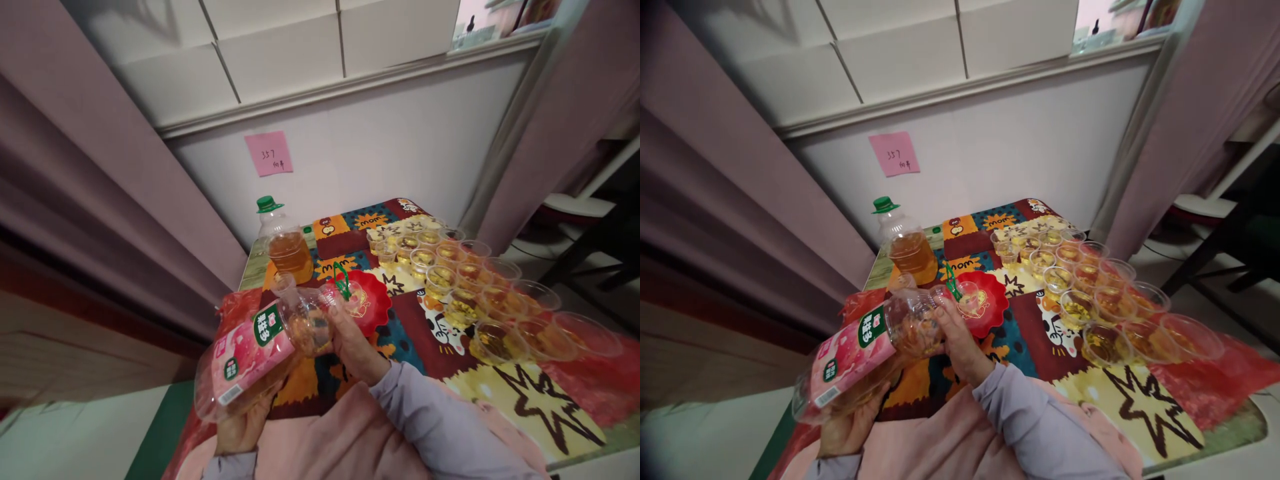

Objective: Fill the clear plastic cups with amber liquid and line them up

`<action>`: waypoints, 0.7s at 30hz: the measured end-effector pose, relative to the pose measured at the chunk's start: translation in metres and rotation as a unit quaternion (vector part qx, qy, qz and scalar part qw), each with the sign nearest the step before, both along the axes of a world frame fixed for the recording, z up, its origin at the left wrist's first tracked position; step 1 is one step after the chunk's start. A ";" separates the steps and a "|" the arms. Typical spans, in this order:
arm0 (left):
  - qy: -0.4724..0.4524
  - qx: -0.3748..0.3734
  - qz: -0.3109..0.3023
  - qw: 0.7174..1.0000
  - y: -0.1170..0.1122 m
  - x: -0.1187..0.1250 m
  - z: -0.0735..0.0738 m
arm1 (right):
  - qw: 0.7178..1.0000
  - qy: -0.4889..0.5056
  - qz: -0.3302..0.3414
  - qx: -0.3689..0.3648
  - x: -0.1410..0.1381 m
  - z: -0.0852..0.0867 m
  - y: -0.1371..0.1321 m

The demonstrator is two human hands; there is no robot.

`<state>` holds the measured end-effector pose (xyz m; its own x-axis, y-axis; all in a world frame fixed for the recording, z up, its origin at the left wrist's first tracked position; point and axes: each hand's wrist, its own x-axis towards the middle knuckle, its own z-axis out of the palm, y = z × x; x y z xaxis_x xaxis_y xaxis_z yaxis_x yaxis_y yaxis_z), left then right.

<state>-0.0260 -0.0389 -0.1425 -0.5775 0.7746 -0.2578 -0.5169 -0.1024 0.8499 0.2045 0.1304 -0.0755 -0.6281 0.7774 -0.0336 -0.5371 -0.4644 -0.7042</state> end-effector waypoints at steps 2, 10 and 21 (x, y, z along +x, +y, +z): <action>-0.013 0.008 -0.014 1.000 -0.001 -0.001 0.000 | 0.999 0.005 0.023 -0.023 0.001 0.000 0.001; 0.003 0.016 -0.012 1.000 -0.001 0.001 0.004 | 0.999 0.017 0.043 -0.022 0.006 0.010 0.000; -0.100 0.231 -0.055 0.966 0.010 0.016 0.025 | 0.998 0.004 0.035 -0.043 0.002 -0.007 0.006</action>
<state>-0.0104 -0.0291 -0.1171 -0.4592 0.8877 0.0327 -0.6953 -0.3821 0.6088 0.2060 0.1364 -0.0827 -0.6810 0.7264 -0.0928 -0.5065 -0.5588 -0.6567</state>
